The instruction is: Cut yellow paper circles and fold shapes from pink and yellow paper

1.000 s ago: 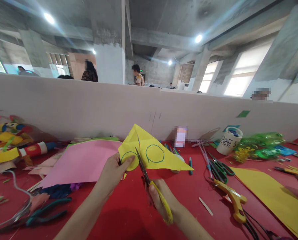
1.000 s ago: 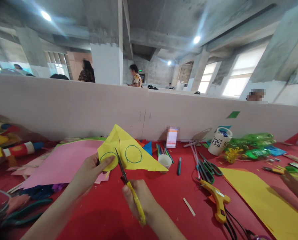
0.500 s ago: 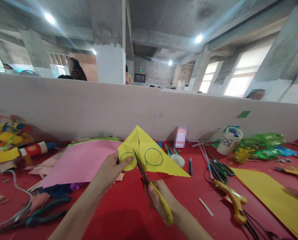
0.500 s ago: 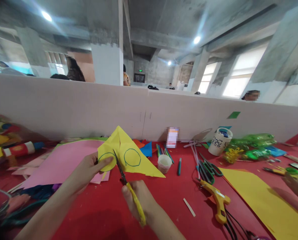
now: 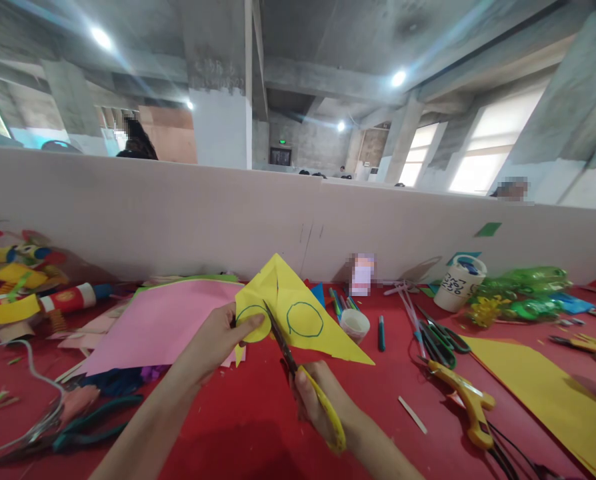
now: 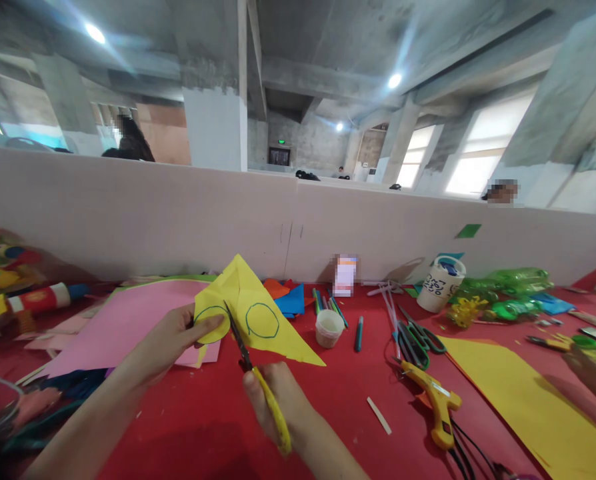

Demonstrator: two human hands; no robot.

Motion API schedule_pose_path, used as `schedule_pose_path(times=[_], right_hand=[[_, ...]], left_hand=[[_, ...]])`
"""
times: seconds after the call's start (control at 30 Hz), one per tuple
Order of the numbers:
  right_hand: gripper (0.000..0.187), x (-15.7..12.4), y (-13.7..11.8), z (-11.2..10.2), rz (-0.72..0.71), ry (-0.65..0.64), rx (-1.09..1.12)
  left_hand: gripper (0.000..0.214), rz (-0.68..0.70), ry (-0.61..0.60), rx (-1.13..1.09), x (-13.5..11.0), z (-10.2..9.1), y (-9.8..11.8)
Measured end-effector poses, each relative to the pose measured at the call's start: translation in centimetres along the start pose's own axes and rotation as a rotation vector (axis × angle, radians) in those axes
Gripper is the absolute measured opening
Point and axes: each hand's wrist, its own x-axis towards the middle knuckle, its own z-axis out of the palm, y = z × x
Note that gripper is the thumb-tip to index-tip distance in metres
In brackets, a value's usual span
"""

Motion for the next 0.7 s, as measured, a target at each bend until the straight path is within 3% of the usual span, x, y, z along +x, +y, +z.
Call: schedule_pose_path(times=[0.23,0.7], right_hand=[[0.057,-0.1,-1.1,-0.1,-0.043,0.020,-0.120],[0.058,0.0,-1.6,-0.3,0.030,0.019,-0.161]], left_hand=[[0.031,-0.040,-0.001,0.005,0.2,-0.4,0.2],[0.030,-0.031,0.026,0.039,0.4,-0.8,-0.2]])
